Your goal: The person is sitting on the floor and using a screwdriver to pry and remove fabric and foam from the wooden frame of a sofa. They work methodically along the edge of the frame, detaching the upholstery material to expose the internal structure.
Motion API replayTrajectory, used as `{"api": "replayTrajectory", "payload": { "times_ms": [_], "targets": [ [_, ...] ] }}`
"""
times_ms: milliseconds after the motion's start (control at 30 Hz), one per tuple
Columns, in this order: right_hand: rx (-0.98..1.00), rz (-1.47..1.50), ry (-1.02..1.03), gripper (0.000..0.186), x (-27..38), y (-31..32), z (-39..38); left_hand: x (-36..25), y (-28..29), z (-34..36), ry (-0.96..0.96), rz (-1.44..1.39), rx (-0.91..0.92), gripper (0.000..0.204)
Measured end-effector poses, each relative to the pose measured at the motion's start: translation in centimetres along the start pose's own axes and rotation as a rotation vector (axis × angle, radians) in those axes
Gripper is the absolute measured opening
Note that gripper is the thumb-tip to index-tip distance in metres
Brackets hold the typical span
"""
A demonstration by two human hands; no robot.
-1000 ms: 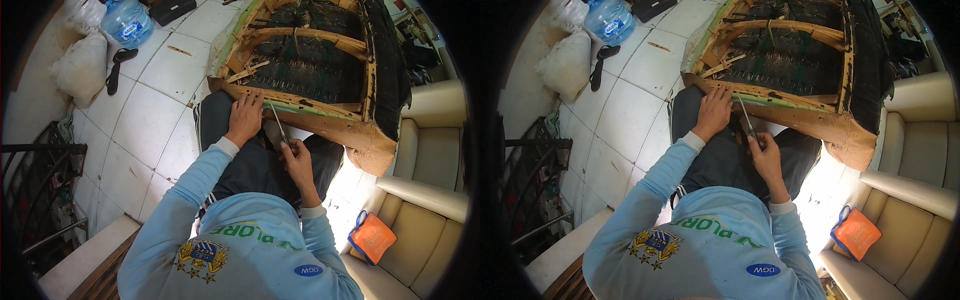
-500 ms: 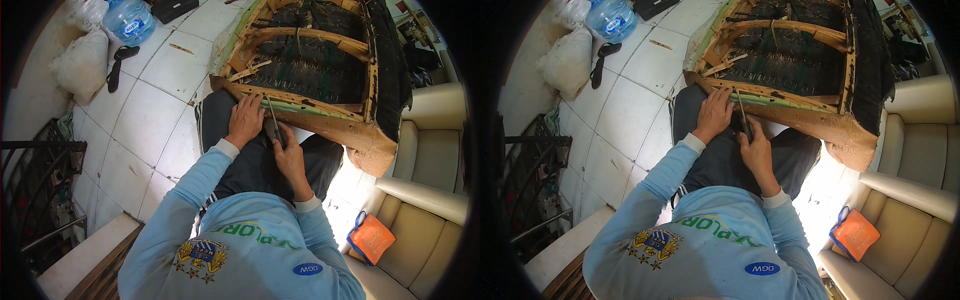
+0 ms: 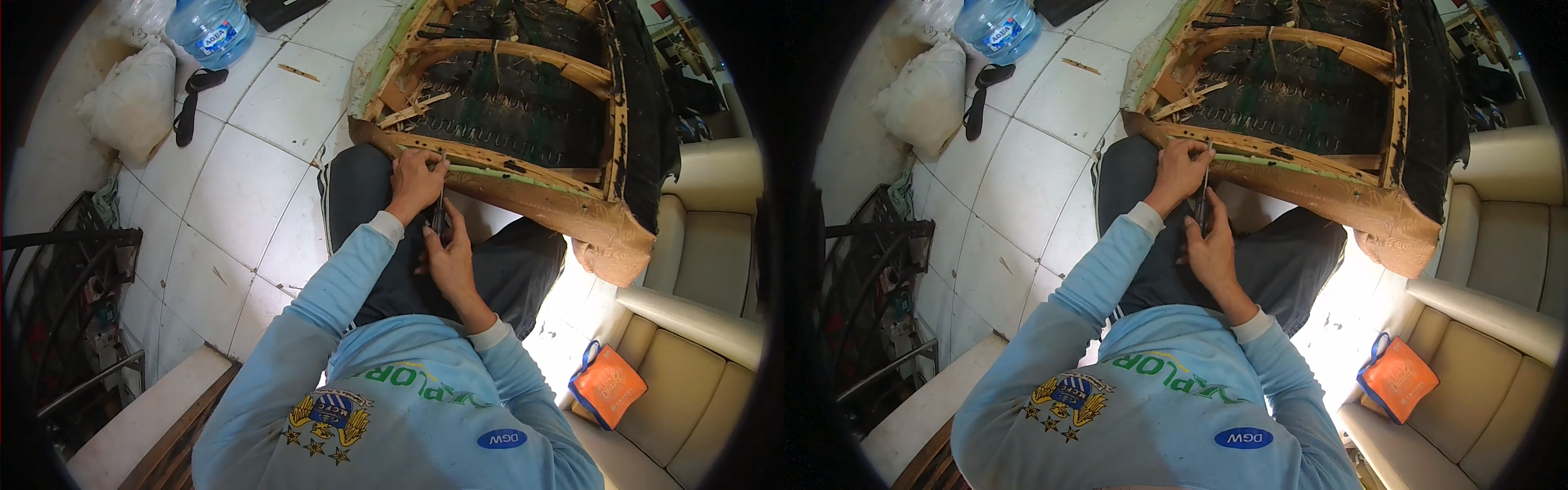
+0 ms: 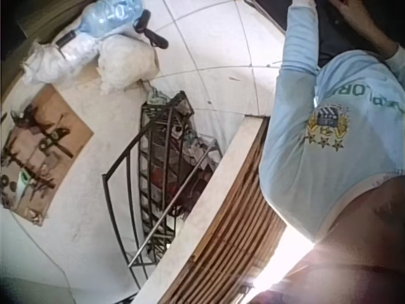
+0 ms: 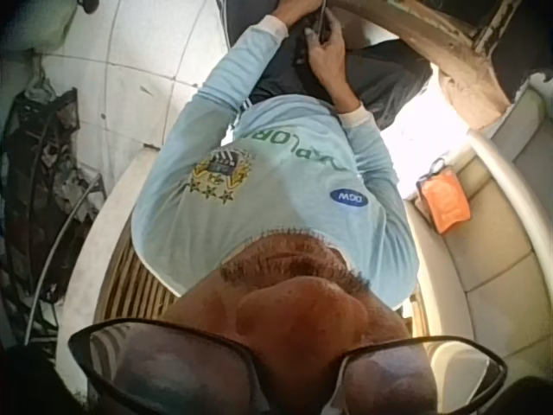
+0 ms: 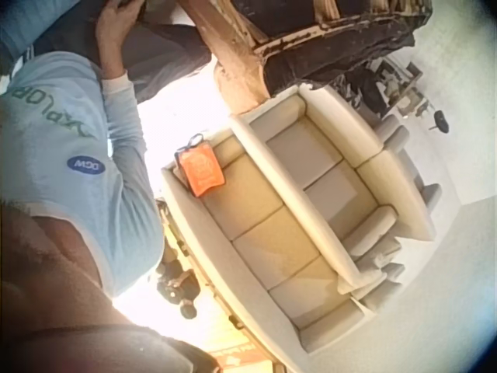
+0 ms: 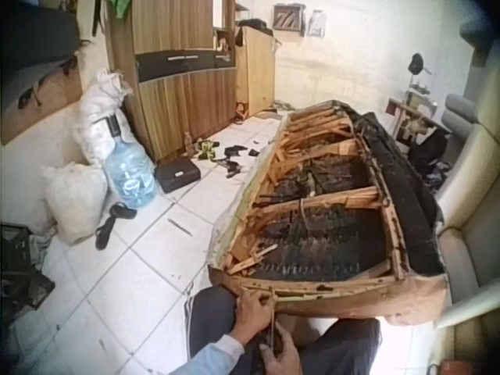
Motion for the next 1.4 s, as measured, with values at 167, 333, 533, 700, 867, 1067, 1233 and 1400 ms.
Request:
{"api": "replayTrajectory", "payload": {
  "times_ms": [167, 333, 533, 700, 867, 1067, 1233, 1400],
  "targets": [
    [-0.03, -0.012, 0.052, 0.059, -0.7, -1.2, 1.8, 0.0, -0.7, 1.0, 0.047, -0.033, 0.05, 0.034],
    [-0.043, -0.003, 0.106, 0.058, -1.5, 0.6, 0.0, 0.3, -0.6, -1.2, -0.018, -0.102, 0.003, 0.03],
    [-0.07, -0.052, 0.074, 0.055, -0.8, -0.3, 0.4, 0.0, 0.1, -0.8, -0.062, -0.152, 0.013, 0.031],
    [-0.079, -0.088, 0.12, 0.055, -0.7, -0.6, -0.1, 0.9, -0.3, -0.8, -0.075, -0.175, 0.011, 0.03],
    [-0.141, -0.185, 0.335, 0.052, -2.5, -1.9, 0.5, 1.4, -0.6, -0.4, -0.067, -0.196, 0.023, 0.031],
    [-0.094, -0.013, 0.371, 0.051, -6.0, -2.7, 2.7, 1.3, -0.6, -0.2, 0.022, -0.234, 0.049, 0.034],
    [0.041, 0.555, -0.034, 0.06, -3.0, -2.3, 1.2, 0.7, 0.0, 0.1, 0.064, -0.244, 0.079, 0.037],
    [-0.05, 0.134, 0.46, 0.055, -6.1, -1.3, 3.8, 0.7, -0.2, 0.1, 0.047, -0.232, 0.045, 0.038]
  ]
}}
Point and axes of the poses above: each hand's wrist, its own z-axis towards the middle knuckle, its own y-axis out of the back of the hand, x = y × z, the point moved 3 cm from there along z, towards the middle knuckle, and after that the axes turned 7 degrees about z, right-handed, at the moved point
